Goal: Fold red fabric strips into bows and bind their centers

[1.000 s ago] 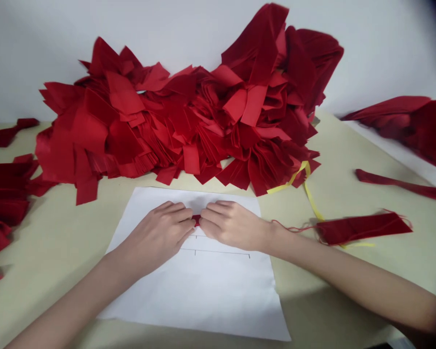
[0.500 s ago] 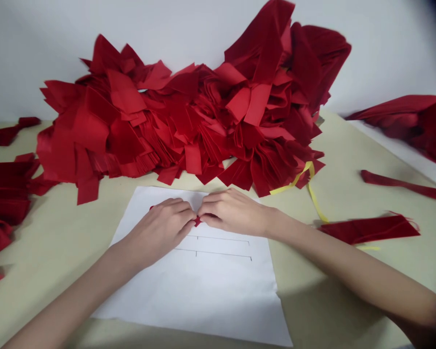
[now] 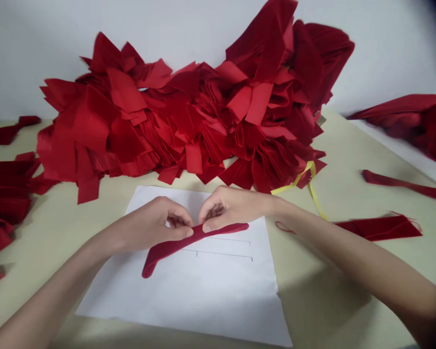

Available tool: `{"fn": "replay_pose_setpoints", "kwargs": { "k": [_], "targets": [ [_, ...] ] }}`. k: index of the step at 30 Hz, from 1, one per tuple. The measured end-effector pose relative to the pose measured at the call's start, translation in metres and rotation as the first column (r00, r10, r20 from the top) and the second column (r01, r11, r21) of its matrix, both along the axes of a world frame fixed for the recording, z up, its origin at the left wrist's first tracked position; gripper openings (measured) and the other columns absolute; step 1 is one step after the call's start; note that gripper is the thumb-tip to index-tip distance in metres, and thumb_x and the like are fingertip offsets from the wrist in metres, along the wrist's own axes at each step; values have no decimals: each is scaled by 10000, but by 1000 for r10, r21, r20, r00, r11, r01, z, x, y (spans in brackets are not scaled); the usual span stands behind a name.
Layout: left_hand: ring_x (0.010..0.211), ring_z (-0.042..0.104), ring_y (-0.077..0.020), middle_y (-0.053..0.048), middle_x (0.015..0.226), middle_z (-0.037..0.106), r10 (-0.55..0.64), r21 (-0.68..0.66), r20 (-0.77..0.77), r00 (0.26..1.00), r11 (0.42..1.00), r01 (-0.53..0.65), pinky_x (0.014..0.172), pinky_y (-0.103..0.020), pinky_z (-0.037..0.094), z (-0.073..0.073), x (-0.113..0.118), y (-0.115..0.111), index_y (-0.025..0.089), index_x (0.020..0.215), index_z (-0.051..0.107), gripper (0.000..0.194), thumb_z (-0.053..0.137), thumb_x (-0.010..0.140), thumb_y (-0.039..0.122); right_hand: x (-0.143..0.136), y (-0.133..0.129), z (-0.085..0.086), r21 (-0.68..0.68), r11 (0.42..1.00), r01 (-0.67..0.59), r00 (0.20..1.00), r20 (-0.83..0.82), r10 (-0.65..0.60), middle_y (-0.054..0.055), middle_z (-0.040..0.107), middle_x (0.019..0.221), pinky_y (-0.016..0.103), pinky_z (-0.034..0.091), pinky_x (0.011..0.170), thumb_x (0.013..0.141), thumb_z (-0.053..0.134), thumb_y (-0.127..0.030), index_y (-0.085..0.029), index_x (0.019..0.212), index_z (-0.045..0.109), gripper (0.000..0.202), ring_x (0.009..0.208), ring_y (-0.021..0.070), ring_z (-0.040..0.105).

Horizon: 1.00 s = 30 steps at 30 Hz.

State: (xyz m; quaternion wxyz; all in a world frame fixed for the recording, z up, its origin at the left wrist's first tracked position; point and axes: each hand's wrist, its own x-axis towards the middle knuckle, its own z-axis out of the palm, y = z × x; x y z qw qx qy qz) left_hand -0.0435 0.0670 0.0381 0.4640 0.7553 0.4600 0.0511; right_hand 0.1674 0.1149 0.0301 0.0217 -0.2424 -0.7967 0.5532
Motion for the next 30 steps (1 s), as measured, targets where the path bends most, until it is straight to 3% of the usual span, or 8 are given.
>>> {"fn": "replay_pose_setpoints", "kwargs": {
  "k": [4,8,14,20,24,26,30],
  "targets": [
    [577,526,-122,8,664,614,27,10,-3,1000,1000,-27,487,-217,372,-12,2,-2,195,767,682,227,468,795,268,-2,-4,-8,77,996,41,999,25,-43,-29,622,658,182,410,590,762,595,-178,-129,820,688,119,586,55,522],
    [531,476,-114,23,611,565,31,137,-68,997,990,-21,469,-233,333,-15,9,-9,203,698,633,216,444,797,238,-2,-12,-8,252,968,18,998,56,-33,-41,596,635,190,369,572,770,560,-140,-147,779,678,118,559,50,482],
    [533,451,-123,33,570,521,35,342,-207,978,939,39,520,-264,322,-16,19,-15,201,559,502,220,448,773,195,-2,-25,-10,551,835,-9,989,128,-74,-44,587,626,227,333,611,742,528,-119,-169,658,606,125,592,75,440],
    [528,486,-130,26,586,556,53,399,-233,971,916,46,499,-263,314,-20,19,-16,202,574,515,217,487,787,229,-4,-29,-11,625,779,-53,981,180,-78,-22,580,631,243,336,616,739,530,-122,-164,637,567,117,623,99,469],
    [569,524,-132,22,631,586,21,440,-212,977,895,76,525,-263,356,-24,17,-17,195,609,542,214,504,817,229,-2,-29,-15,671,738,-78,981,182,-61,-13,605,699,246,357,636,775,538,-130,-168,726,604,91,669,107,508],
    [601,541,-137,13,660,601,-3,486,-195,981,869,99,562,-269,386,-26,16,-18,192,641,564,218,482,843,199,0,-30,-19,734,672,-95,985,166,-42,2,619,755,255,360,634,827,521,-164,-161,790,616,102,702,116,516],
    [673,549,-158,-9,690,614,-58,588,-177,983,795,152,643,-297,420,-29,16,-21,172,693,587,227,451,872,139,5,-32,-28,894,425,-140,990,139,35,19,590,761,275,352,620,903,445,-179,-140,758,586,206,704,128,483]
  ]
}}
